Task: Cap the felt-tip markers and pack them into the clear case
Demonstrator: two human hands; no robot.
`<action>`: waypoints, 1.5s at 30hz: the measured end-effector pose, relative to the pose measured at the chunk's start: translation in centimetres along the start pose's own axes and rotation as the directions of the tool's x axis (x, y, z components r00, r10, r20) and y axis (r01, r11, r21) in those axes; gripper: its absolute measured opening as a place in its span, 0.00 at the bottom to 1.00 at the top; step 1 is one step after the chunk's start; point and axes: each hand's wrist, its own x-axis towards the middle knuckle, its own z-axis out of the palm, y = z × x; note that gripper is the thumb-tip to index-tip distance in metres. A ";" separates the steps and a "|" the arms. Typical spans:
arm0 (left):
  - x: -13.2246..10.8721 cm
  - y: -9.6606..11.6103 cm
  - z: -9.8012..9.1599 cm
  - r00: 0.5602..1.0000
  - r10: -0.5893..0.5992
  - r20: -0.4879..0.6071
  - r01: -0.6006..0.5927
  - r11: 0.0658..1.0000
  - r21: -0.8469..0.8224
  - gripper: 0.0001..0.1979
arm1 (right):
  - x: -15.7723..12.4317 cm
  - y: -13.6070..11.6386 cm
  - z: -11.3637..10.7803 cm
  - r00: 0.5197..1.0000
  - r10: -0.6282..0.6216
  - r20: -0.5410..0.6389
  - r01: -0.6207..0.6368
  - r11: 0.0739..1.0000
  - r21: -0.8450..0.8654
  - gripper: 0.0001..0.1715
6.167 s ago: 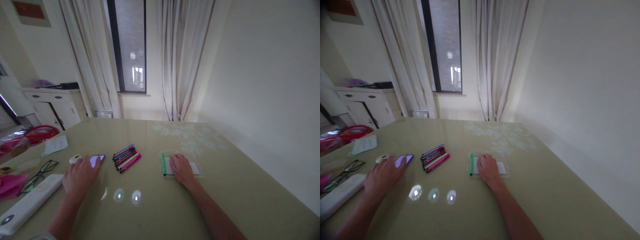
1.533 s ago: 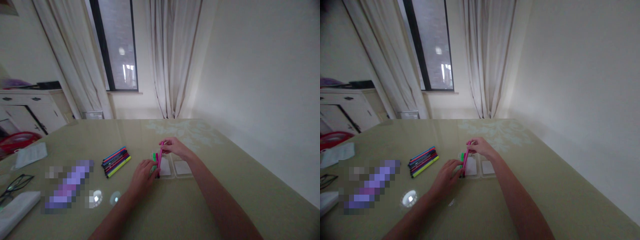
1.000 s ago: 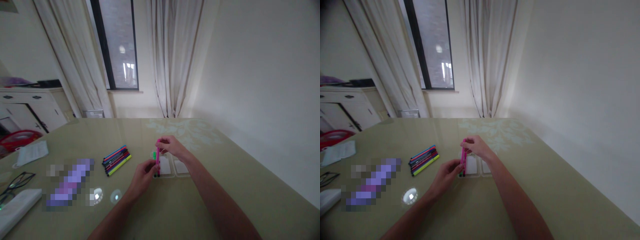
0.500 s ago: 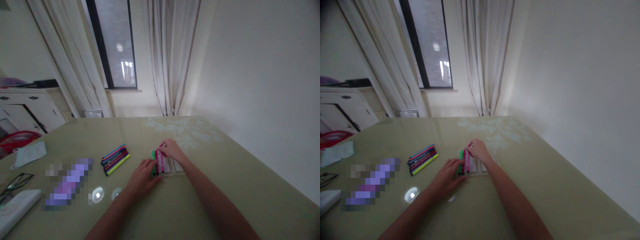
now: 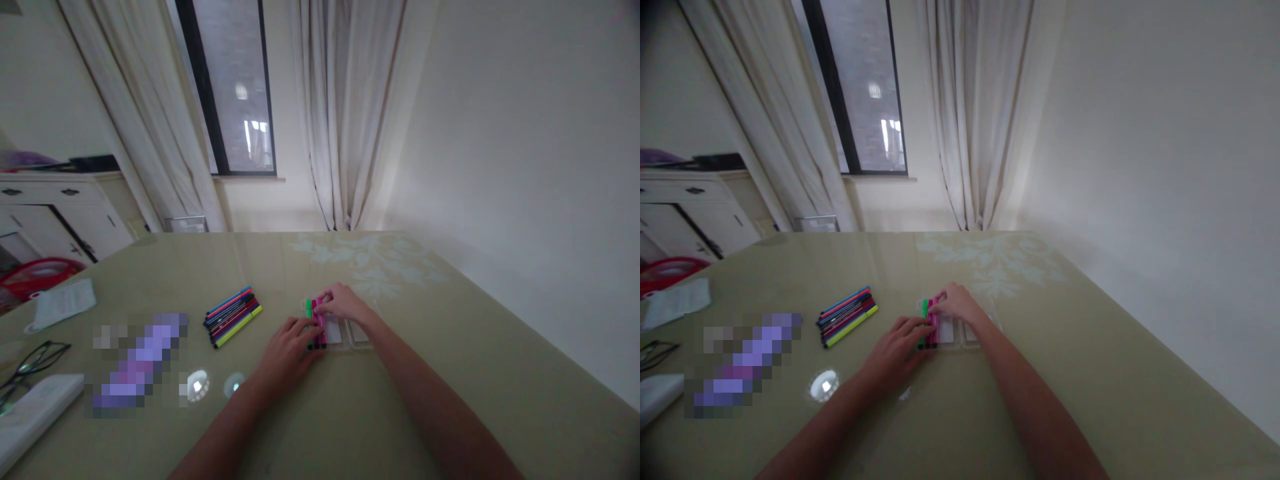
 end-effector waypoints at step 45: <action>0.8 -1.0 -1.9 0.814 -0.469 -0.341 0.320 0.854 -0.410 0.13 | -0.6 -4.3 1.9 0.978 -0.205 -0.046 0.185 0.736 0.651 0.19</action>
